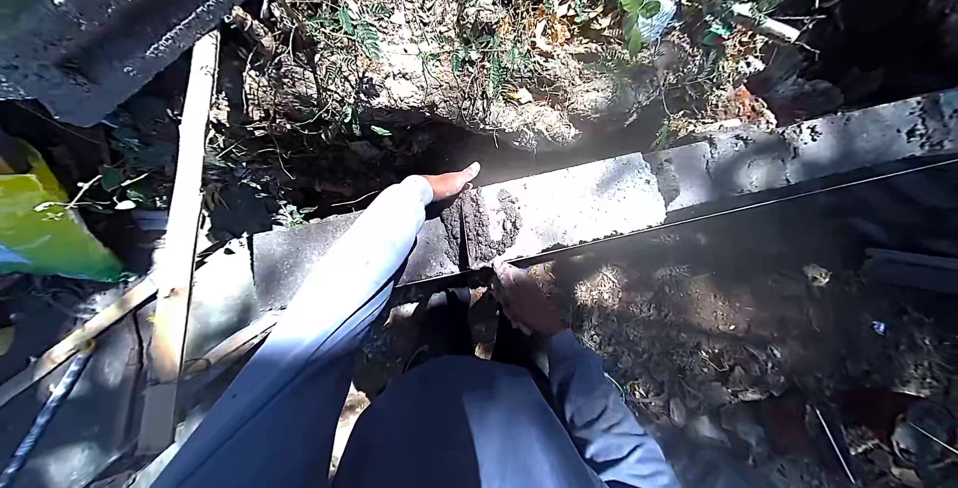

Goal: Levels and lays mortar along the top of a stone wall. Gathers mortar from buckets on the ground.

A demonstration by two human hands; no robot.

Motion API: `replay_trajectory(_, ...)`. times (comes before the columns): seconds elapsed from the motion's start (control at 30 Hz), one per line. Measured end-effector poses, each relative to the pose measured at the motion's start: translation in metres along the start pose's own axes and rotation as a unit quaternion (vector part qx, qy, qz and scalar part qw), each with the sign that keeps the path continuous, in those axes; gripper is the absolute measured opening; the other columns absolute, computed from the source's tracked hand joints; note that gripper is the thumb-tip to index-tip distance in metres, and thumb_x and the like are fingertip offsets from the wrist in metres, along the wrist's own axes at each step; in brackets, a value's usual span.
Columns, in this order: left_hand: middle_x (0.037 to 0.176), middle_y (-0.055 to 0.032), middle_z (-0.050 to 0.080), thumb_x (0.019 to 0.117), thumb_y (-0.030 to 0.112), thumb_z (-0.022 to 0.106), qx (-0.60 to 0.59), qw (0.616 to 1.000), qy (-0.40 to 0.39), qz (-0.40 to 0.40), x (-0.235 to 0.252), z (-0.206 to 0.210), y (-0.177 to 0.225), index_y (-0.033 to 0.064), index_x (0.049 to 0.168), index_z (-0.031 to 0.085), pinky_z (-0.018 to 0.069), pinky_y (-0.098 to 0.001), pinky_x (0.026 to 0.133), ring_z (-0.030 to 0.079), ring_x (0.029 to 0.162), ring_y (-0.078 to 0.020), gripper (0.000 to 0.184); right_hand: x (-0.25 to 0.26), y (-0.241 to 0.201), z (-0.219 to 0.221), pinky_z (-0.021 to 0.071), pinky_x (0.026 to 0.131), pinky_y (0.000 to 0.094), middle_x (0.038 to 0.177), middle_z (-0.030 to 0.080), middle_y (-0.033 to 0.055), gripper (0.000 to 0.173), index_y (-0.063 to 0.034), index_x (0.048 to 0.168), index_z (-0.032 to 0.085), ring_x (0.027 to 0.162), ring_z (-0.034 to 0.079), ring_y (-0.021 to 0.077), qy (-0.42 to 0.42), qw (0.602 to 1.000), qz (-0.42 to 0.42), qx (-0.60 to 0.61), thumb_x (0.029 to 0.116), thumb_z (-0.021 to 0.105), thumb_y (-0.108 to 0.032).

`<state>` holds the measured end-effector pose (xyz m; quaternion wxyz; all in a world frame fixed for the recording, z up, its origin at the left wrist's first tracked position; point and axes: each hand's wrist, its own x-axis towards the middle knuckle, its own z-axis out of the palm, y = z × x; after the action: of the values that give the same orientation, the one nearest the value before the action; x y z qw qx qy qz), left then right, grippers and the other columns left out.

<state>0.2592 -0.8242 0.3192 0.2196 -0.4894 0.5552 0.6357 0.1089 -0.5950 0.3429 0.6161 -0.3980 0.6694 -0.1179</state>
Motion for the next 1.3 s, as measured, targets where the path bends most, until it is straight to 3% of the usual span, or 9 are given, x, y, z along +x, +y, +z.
replay_trajectory(0.13, 0.162, -0.0231, 0.034, 0.1095, 0.055, 0.011, -0.002, 1.000, -0.015, -0.013, -0.028, 0.000, 0.018, -0.0002, 0.156, 0.037, 0.0199, -0.0606, 0.122, 0.029, 0.152, -0.0369, 0.077, -0.001, -0.005, 0.001, 0.0483, 0.052, 0.0334, 0.069, 0.053, 0.0025, 0.049, -0.0044, 0.096, 0.062, 0.052, 0.051, 0.0138, -0.030, 0.999, 0.007, 0.029, 0.1120, 0.027, -0.034)
replay_trajectory(0.47, 0.163, -0.0210, 0.034, 0.1024, 0.071, 0.009, -0.035, 0.999, 0.004, 0.004, 0.001, 0.003, 0.003, 0.0048, 0.158, 0.035, 0.0234, -0.0609, 0.121, 0.032, 0.151, -0.0354, 0.090, 0.004, -0.005, 0.001, 0.0481, 0.051, 0.0316, 0.069, 0.054, 0.0020, 0.045, -0.0030, 0.098, 0.063, 0.051, 0.051, 0.0123, -0.012, 0.999, -0.022, 0.023, 0.1102, 0.030, -0.030)
replay_trajectory(0.53, 0.162, -0.0208, 0.036, 0.1008, 0.073, 0.009, -0.039, 0.999, 0.007, -0.014, -0.002, 0.011, -0.002, 0.0061, 0.157, 0.037, 0.0239, -0.0626, 0.120, 0.033, 0.151, -0.0361, 0.092, 0.003, 0.000, 0.005, 0.0511, 0.059, 0.0366, 0.075, 0.058, 0.0067, 0.047, 0.0004, 0.102, 0.065, 0.058, 0.055, 0.0163, -0.025, 1.000, 0.005, -0.011, 0.1116, 0.030, -0.029)
replay_trajectory(0.8, 0.160, -0.0224, 0.039, 0.0987, 0.077, 0.010, -0.017, 0.999, 0.044, -0.019, -0.008, 0.006, 0.005, 0.0051, 0.156, 0.041, 0.0234, -0.0663, 0.119, 0.034, 0.150, -0.0388, 0.096, 0.001, 0.004, -0.013, 0.0472, 0.048, 0.0306, 0.065, 0.053, 0.0003, 0.044, -0.0057, 0.098, 0.063, 0.049, 0.050, 0.0114, -0.033, 0.999, -0.007, 0.002, 0.1111, 0.035, -0.037)
replay_trajectory(0.87, 0.156, -0.0241, 0.043, 0.0990, 0.076, 0.010, -0.011, 0.997, 0.070, -0.018, -0.012, 0.008, 0.002, 0.0033, 0.152, 0.046, 0.0245, -0.0681, 0.118, 0.037, 0.148, -0.0408, 0.097, -0.019, 0.007, -0.021, 0.0507, 0.055, 0.0318, 0.071, 0.055, -0.0001, 0.034, -0.0062, 0.105, 0.062, 0.056, 0.054, 0.0108, -0.044, 0.998, -0.050, -0.005, 0.1061, 0.049, -0.038)
replay_trajectory(0.93, 0.153, -0.0265, 0.046, 0.1038, 0.068, 0.010, -0.012, 0.996, 0.089, 0.015, -0.019, 0.005, 0.001, -0.0014, 0.148, 0.049, 0.0264, -0.0687, 0.117, 0.040, 0.146, -0.0425, 0.091, -0.032, 0.010, -0.035, 0.0577, 0.067, 0.0356, 0.089, 0.065, 0.0070, 0.043, -0.0014, 0.122, 0.062, 0.069, 0.064, 0.0140, -0.079, 0.993, -0.052, -0.063, 0.0992, 0.062, -0.038)
replay_trajectory(1.0, 0.150, -0.0266, 0.050, 0.1077, 0.061, 0.014, -0.041, 0.988, 0.131, 0.071, -0.021, 0.009, -0.008, -0.0022, 0.145, 0.053, 0.0293, -0.0668, 0.116, 0.043, 0.144, -0.0415, 0.083, -0.039, 0.026, -0.043, 0.0560, 0.081, 0.0430, 0.098, 0.069, 0.0133, 0.050, 0.0009, 0.124, 0.065, 0.084, 0.067, 0.0208, -0.104, 0.978, -0.058, -0.171, 0.1000, 0.058, -0.042)
replay_trajectory(1.13, 0.150, -0.0202, 0.053, 0.1112, 0.050, 0.027, -0.115, 0.936, 0.282, 0.177, -0.036, 0.018, -0.025, 0.0056, 0.151, 0.050, 0.0316, -0.0588, 0.119, 0.047, 0.143, -0.0342, 0.063, -0.028, 0.046, -0.044, 0.0528, 0.090, 0.0620, 0.111, 0.072, 0.0231, 0.057, -0.0024, 0.127, 0.065, 0.106, 0.070, 0.0418, -0.116, 0.875, -0.046, -0.467, 0.1088, 0.034, -0.047)
replay_trajectory(1.3, 0.155, -0.0112, 0.050, 0.1090, 0.040, 0.036, -0.179, 0.801, 0.521, 0.235, -0.085, 0.074, -0.049, 0.0047, 0.149, 0.052, 0.0233, -0.0457, 0.126, 0.040, 0.149, -0.0232, 0.056, 0.004, 0.052, -0.048, 0.0549, 0.089, 0.0584, 0.117, 0.071, 0.0189, 0.052, -0.0024, 0.125, 0.065, 0.107, 0.071, 0.0369, -0.061, 0.858, -0.101, -0.501, 0.1093, 0.037, -0.044)
